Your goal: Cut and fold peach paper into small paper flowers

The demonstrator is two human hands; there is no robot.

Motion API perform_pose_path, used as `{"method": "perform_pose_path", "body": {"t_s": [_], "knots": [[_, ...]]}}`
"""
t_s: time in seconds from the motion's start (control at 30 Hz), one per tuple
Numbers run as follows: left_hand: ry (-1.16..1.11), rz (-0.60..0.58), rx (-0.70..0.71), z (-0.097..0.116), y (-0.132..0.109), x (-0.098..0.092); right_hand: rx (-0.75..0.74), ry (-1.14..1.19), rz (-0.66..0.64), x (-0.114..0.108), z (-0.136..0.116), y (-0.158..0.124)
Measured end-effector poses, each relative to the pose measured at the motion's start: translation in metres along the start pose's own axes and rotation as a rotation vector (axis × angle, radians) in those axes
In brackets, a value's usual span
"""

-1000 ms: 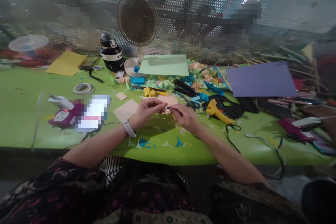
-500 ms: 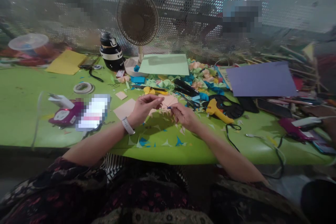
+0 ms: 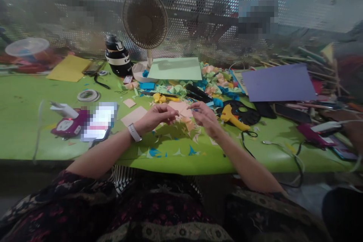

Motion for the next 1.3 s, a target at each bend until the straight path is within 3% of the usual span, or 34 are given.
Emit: {"method": "perform_pose_path", "body": {"t_s": [0.17, 0.4, 0.53, 0.63, 0.83, 1.03, 1.3], "knots": [[-0.017, -0.134, -0.063, -0.007, -0.002, 0.011, 0.143, 0.054, -0.262, 0.028, 0.011, -0.003], [-0.026, -0.157, -0.112, -0.016, -0.002, 0.016, 0.204, 0.096, -0.317, 0.041, 0.015, -0.008], [-0.009, -0.029, -0.095, -0.017, -0.003, 0.008, 0.261, 0.335, -0.208, 0.033, 0.019, -0.002], [0.066, -0.042, -0.080, -0.017, -0.004, 0.014, 0.280, 0.475, -0.074, 0.023, 0.024, 0.003], [0.193, -0.029, -0.024, -0.015, -0.003, 0.019, 0.281, 0.485, 0.000, 0.022, 0.030, 0.007], [0.111, -0.035, -0.053, -0.019, -0.005, 0.022, 0.254, 0.479, 0.056, 0.018, 0.031, 0.009], [0.127, 0.071, -0.012, -0.014, -0.006, 0.014, 0.277, 0.480, 0.093, 0.016, 0.034, 0.008]]}}
Point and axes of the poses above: each hand's wrist, its own y-axis towards the middle knuckle, its own x-axis out of the palm, z = x × y, the point moved 9 cm from there along y, towards the middle knuckle, and after that the axes turned 7 degrees about x, right-handed, at the moved point
